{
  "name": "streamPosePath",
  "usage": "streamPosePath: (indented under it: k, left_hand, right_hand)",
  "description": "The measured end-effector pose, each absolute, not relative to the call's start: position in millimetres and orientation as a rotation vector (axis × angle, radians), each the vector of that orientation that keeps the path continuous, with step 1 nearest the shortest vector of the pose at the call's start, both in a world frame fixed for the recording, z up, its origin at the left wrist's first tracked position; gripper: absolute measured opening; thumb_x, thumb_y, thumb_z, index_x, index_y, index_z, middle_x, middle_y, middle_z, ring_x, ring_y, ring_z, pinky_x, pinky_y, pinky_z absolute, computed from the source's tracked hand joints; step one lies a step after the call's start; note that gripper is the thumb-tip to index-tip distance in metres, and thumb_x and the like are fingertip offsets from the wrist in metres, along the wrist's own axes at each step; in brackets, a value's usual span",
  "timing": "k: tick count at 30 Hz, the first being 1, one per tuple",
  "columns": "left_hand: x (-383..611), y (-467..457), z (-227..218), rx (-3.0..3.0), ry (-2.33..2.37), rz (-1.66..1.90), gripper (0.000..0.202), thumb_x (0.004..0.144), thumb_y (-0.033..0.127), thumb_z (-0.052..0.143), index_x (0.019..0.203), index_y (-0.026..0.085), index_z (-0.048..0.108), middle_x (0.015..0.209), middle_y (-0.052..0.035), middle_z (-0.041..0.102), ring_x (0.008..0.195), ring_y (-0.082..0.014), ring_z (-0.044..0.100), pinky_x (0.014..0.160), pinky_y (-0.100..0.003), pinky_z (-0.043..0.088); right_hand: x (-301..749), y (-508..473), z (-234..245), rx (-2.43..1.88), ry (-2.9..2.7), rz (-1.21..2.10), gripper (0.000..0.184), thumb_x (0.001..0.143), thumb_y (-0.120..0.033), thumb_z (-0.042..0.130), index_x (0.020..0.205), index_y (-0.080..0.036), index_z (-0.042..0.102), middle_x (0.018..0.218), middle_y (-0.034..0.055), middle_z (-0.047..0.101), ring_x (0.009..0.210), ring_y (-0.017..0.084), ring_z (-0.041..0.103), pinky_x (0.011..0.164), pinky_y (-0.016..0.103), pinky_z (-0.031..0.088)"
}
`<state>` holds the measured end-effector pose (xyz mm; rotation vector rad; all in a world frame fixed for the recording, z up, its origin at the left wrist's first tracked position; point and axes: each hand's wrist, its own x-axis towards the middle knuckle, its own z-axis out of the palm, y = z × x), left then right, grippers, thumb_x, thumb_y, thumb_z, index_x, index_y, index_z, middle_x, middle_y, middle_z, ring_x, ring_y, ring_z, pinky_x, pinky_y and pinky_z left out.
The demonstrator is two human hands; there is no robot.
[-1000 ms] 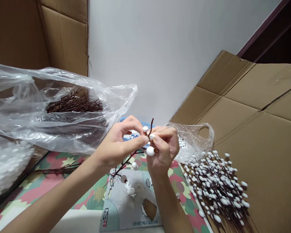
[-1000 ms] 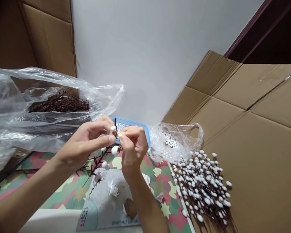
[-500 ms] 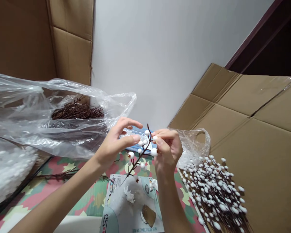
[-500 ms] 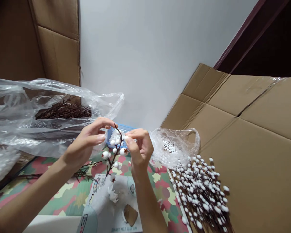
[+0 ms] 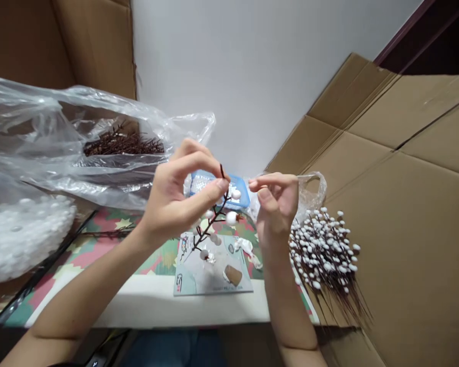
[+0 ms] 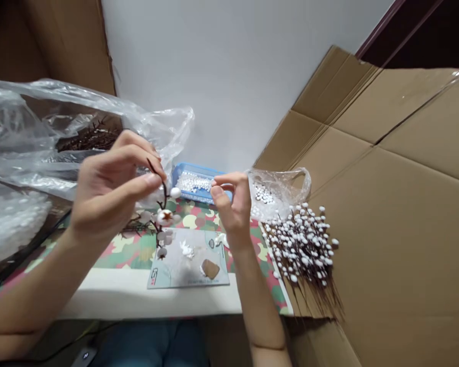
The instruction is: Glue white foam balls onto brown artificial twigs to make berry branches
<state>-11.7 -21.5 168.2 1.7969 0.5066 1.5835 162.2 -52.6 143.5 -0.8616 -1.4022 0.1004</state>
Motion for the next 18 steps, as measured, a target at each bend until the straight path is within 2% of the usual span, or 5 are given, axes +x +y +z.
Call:
streamPosePath:
  k: [3, 6, 9, 14, 18]
  left_hand:
    - [-23, -34, 170, 1.784, 0.400, 1.547, 0.008, 0.081, 0.024, 0.067, 0.073, 0.025, 0.067, 0.083, -0.0018, 0.056, 0.086, -0.0181, 0.053, 0.088, -0.036, 0.044]
    - [-33, -52, 170, 1.807, 0.384, 1.415, 0.010, 0.080, 0.030, 0.070, 0.071, 0.025, 0.069, 0.080, -0.0018, 0.057, 0.084, -0.0182, 0.053, 0.082, -0.035, 0.045]
    - [-40, -72, 167, 1.787, 0.456, 1.221, 0.015, 0.078, 0.036, 0.073, 0.067, 0.025, 0.069, 0.079, -0.0028, 0.057, 0.078, -0.0189, 0.053, 0.074, -0.034, 0.046]
    - [-38, -94, 140, 1.835, 0.453, 1.046, 0.013, 0.081, 0.027, 0.067, 0.069, 0.023, 0.066, 0.074, -0.0026, 0.054, 0.072, -0.0172, 0.049, 0.071, -0.031, 0.044]
    - [-33, -97, 89, 1.817, 0.527, 0.954, 0.013, 0.081, 0.024, 0.064, 0.069, 0.020, 0.062, 0.075, -0.0036, 0.056, 0.075, -0.0182, 0.052, 0.071, -0.031, 0.042]
  right_hand:
    - [198, -74, 109, -1.246, -1.571, 0.094, 0.008, 0.088, -0.031, 0.053, 0.088, -0.025, 0.059, 0.086, -0.0011, 0.059, 0.085, 0.017, 0.056, 0.080, 0.034, 0.043]
    - [227, -107, 55, -1.711, -1.854, 0.174, 0.015, 0.087, -0.034, 0.054, 0.076, -0.024, 0.058, 0.078, 0.0001, 0.057, 0.083, 0.020, 0.051, 0.080, 0.038, 0.040]
    - [237, -140, 9, -2.073, -1.923, 0.248, 0.018, 0.089, -0.038, 0.050, 0.082, -0.026, 0.061, 0.087, 0.0029, 0.058, 0.090, 0.024, 0.048, 0.083, 0.041, 0.040]
    - [230, -164, -19, -2.211, -1.886, 0.197, 0.021, 0.089, -0.043, 0.050, 0.087, -0.025, 0.061, 0.098, 0.0066, 0.056, 0.098, 0.028, 0.046, 0.089, 0.047, 0.041]
    - [226, -161, -25, -2.157, -1.843, 0.189, 0.014, 0.087, -0.036, 0.051, 0.081, -0.025, 0.058, 0.098, 0.0061, 0.055, 0.101, 0.028, 0.046, 0.091, 0.047, 0.040]
